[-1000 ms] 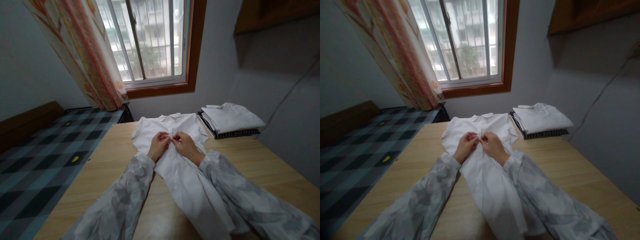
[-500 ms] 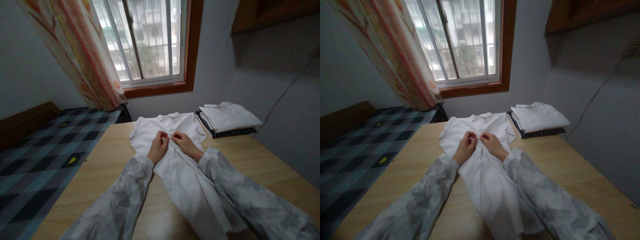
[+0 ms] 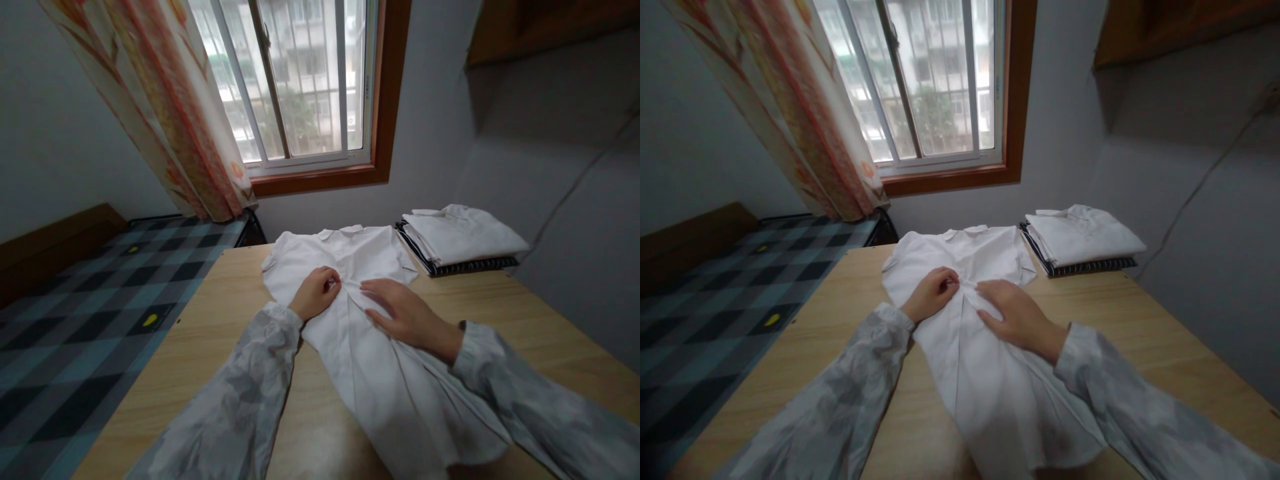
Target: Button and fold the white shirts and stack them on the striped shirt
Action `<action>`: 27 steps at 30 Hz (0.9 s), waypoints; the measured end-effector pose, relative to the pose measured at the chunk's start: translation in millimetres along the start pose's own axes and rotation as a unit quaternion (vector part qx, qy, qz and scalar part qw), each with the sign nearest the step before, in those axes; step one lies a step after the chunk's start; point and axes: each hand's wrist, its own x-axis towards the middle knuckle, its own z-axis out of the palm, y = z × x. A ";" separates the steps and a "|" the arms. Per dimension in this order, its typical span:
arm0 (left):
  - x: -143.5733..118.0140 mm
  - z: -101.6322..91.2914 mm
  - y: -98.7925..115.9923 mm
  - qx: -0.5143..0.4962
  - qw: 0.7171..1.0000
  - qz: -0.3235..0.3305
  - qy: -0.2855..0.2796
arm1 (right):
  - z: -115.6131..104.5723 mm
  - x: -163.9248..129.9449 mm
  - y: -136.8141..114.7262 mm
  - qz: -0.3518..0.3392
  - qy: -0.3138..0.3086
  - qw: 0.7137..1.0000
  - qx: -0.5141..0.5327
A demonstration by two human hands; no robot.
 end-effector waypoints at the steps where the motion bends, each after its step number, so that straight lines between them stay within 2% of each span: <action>1: -0.3 -3.7 -1.6 -0.002 1.000 0.015 -0.014 | -4.4 -12.6 0.1 -0.007 -0.025 1.000 -0.017; 3: -1.9 -10.4 -4.6 -0.010 0.998 0.039 -0.042 | -9.0 -31.6 3.3 -0.006 -0.065 0.997 -0.049; 5: -3.5 -15.8 -8.2 0.001 0.996 0.044 -0.077 | -8.5 -38.6 9.7 0.008 -0.094 0.993 -0.074; 8: -0.6 -22.7 -16.0 0.063 0.988 0.019 -0.140 | -2.3 -27.0 23.1 0.028 -0.125 0.987 -0.098; 10: 6.4 -27.7 -20.7 0.124 0.979 -0.006 -0.163 | 3.0 -10.9 32.6 0.030 -0.139 0.984 -0.109; 12: 14.8 -32.4 -21.3 0.189 0.970 -0.027 -0.148 | 8.0 5.9 40.8 0.031 -0.142 0.982 -0.117; 15: 20.0 -33.1 -8.5 0.254 0.963 -0.055 -0.074 | 13.3 25.0 47.9 0.027 -0.126 0.983 -0.128; 18: 9.0 -22.2 16.1 0.260 0.962 -0.088 -0.009 | 13.6 33.9 46.9 0.000 -0.080 0.988 -0.129; 22: -14.0 -0.7 39.7 0.242 0.964 -0.109 0.012 | 10.0 38.4 36.8 -0.028 -0.026 0.993 -0.113; 27: -18.8 10.6 38.2 0.194 0.971 -0.131 0.043 | 17.9 52.7 23.9 0.061 -0.009 0.991 -0.122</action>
